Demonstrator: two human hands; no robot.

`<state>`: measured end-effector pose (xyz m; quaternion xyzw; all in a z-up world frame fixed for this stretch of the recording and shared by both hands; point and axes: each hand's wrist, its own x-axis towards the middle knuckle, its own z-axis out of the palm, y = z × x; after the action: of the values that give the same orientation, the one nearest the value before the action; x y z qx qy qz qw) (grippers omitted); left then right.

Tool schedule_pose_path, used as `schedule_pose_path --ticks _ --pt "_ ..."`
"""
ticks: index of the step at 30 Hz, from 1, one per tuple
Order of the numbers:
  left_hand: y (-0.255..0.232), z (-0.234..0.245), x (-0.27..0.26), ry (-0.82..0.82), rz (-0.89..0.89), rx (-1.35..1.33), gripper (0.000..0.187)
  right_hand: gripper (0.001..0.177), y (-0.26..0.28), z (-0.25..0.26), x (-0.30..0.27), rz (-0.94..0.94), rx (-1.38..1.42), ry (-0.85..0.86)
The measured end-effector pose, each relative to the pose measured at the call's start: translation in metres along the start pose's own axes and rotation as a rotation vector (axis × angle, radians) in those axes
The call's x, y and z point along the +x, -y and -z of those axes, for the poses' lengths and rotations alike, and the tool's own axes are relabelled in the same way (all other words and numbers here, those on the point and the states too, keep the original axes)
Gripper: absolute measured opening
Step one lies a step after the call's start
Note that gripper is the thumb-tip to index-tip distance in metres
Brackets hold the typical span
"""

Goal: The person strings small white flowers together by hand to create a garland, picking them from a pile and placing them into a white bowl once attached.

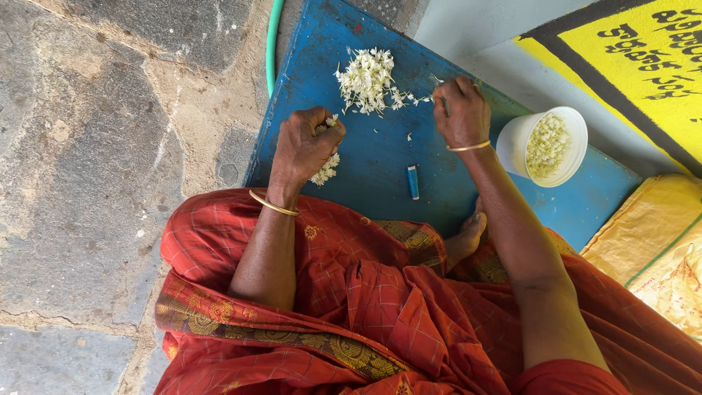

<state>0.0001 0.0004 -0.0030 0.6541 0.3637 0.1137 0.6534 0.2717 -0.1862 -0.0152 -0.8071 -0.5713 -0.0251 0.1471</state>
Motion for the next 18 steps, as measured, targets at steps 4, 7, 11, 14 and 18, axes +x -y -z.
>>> schedule_pose_path --ticks 4,7,11,14,18 --pt "-0.001 0.003 -0.002 0.003 0.001 -0.052 0.016 0.014 0.002 -0.007 0.003 -0.005 0.005 0.037" --pt "0.000 0.003 -0.002 -0.017 0.011 -0.028 0.012 0.012 -0.006 -0.005 -0.003 -0.024 0.170 0.103" --pt "0.001 0.001 0.001 -0.014 -0.014 0.011 0.013 0.009 -0.023 0.000 -0.013 -0.306 0.281 0.065" --pt "0.000 0.000 0.002 -0.014 -0.028 -0.007 0.014 0.008 -0.020 -0.004 -0.015 -0.293 0.290 0.037" --pt "0.001 0.002 0.001 -0.010 -0.012 0.000 0.016 0.012 -0.005 -0.016 -0.006 -0.163 0.152 -0.014"
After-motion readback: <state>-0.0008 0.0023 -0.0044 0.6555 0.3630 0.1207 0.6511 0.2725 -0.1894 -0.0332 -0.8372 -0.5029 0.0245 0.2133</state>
